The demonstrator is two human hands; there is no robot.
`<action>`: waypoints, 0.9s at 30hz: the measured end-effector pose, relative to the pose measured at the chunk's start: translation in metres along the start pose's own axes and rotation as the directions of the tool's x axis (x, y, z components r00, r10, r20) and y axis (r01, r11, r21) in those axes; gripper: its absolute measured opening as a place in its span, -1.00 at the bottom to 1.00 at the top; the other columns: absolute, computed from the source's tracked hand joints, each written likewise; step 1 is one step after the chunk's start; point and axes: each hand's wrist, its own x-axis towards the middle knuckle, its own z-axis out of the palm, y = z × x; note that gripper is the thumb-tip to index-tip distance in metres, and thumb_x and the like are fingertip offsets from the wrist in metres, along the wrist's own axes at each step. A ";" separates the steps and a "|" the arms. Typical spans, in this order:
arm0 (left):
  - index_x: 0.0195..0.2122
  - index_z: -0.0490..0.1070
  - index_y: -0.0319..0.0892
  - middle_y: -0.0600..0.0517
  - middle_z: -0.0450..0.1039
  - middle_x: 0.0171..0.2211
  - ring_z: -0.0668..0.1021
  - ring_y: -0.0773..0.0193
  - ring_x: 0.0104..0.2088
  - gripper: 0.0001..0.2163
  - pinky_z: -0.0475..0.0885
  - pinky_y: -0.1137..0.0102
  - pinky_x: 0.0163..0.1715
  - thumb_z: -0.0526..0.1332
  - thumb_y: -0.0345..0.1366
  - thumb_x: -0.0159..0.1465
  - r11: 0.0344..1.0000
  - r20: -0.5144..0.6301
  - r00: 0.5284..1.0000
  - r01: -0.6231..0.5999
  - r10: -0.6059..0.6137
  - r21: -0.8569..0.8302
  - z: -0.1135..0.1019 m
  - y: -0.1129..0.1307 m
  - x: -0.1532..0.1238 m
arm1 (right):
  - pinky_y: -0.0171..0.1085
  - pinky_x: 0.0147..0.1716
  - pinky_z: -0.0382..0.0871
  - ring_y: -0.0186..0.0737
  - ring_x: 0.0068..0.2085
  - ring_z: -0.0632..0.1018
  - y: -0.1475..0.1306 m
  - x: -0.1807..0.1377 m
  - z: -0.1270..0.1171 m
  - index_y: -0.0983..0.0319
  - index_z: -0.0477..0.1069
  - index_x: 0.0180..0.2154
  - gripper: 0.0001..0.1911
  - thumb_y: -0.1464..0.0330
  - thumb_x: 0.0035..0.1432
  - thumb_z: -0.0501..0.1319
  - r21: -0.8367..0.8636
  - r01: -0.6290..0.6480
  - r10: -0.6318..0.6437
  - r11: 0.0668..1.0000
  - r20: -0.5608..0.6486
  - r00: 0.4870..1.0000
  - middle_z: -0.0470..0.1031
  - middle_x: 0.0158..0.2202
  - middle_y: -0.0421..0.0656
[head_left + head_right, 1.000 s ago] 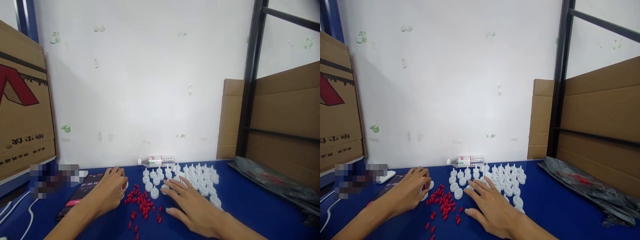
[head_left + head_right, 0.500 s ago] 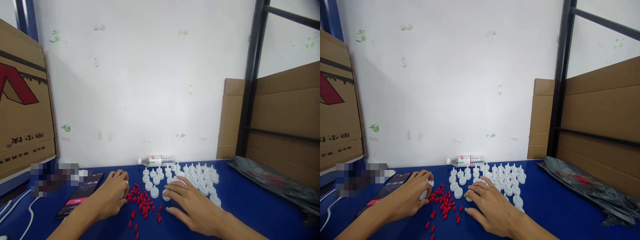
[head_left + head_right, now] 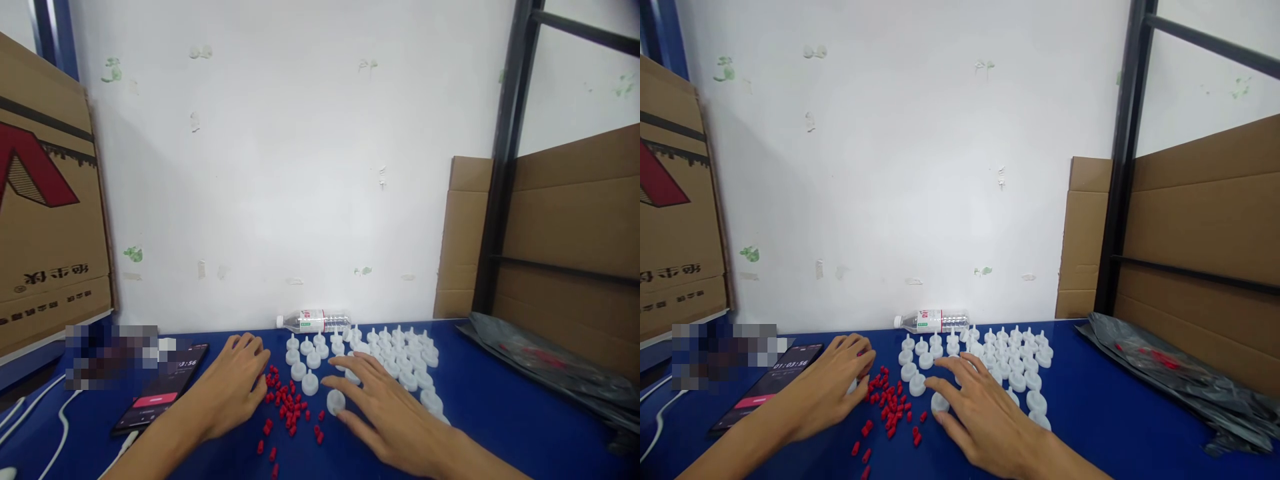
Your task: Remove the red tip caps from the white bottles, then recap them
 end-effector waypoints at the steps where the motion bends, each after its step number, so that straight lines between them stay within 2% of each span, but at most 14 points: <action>1: -0.37 0.39 -0.16 -0.07 0.41 -0.26 0.44 0.03 -0.17 -0.82 0.30 0.10 -0.10 0.04 -0.42 0.32 1.000 -0.016 1.000 -0.004 0.004 -0.001 0.000 0.002 0.001 | 0.17 0.32 0.11 0.01 0.32 0.30 0.001 0.000 0.000 0.07 0.26 0.25 -0.60 0.26 0.43 0.08 -0.009 0.002 -0.001 1.000 0.009 1.000 0.29 0.29 -0.03; 5: -0.38 0.35 -0.16 -0.02 0.40 -0.33 0.42 0.08 -0.23 -0.74 0.29 0.09 -0.11 -0.05 -0.42 0.40 0.999 -0.054 0.998 -0.035 0.033 -0.037 0.003 0.013 0.003 | 0.24 0.35 -0.01 0.00 0.32 0.32 0.005 -0.001 0.004 -0.04 0.22 0.30 -0.58 0.15 0.47 0.01 -0.013 -0.008 0.010 1.000 0.118 0.993 0.36 0.28 -0.10; 10: -0.33 0.36 -0.16 -0.01 0.43 -0.32 0.43 0.11 -0.25 -0.78 0.30 0.13 -0.11 0.00 -0.42 0.44 0.982 -0.091 0.985 -0.156 0.147 -0.103 0.009 0.039 0.000 | 0.26 0.34 -0.05 0.01 0.30 0.35 0.009 -0.001 0.009 -0.05 0.16 0.33 -0.55 0.16 0.48 -0.01 0.000 -0.021 0.021 1.000 0.185 0.982 0.39 0.26 -0.10; 15: -0.21 0.36 -0.14 0.00 0.45 -0.23 0.44 0.12 -0.20 -0.94 0.32 0.22 -0.14 0.14 -0.42 0.39 0.950 -0.117 0.973 -0.220 0.198 -0.220 0.016 0.059 -0.005 | 0.20 0.33 -0.01 -0.07 0.12 0.48 0.008 -0.001 0.015 0.00 0.28 0.24 -0.62 0.22 0.45 0.07 -0.015 0.015 -0.013 1.000 0.159 0.987 0.52 0.02 -0.14; 19: -0.18 0.35 -0.14 0.00 0.44 -0.19 0.44 0.12 -0.16 -0.91 0.31 0.27 -0.20 0.13 -0.46 0.39 0.940 -0.112 0.966 -0.253 0.233 -0.229 0.022 0.061 -0.005 | 0.09 0.31 0.04 -0.18 -0.04 0.55 0.009 0.001 0.021 0.04 0.40 0.10 -0.74 0.32 0.43 0.10 -0.057 0.029 -0.022 0.998 0.111 0.994 0.53 -0.10 -0.18; 27: -0.22 0.37 -0.14 0.03 0.44 -0.30 0.40 0.14 -0.26 -0.91 0.26 0.25 -0.21 0.12 -0.40 0.44 0.919 -0.273 0.912 -0.358 0.306 -0.166 0.024 0.058 -0.001 | 0.01 0.26 0.15 -0.22 -0.02 0.53 0.010 0.003 0.020 0.05 0.41 0.07 -0.74 0.34 0.48 0.03 -0.159 0.113 -0.114 0.981 0.000 0.993 0.48 -0.04 -0.12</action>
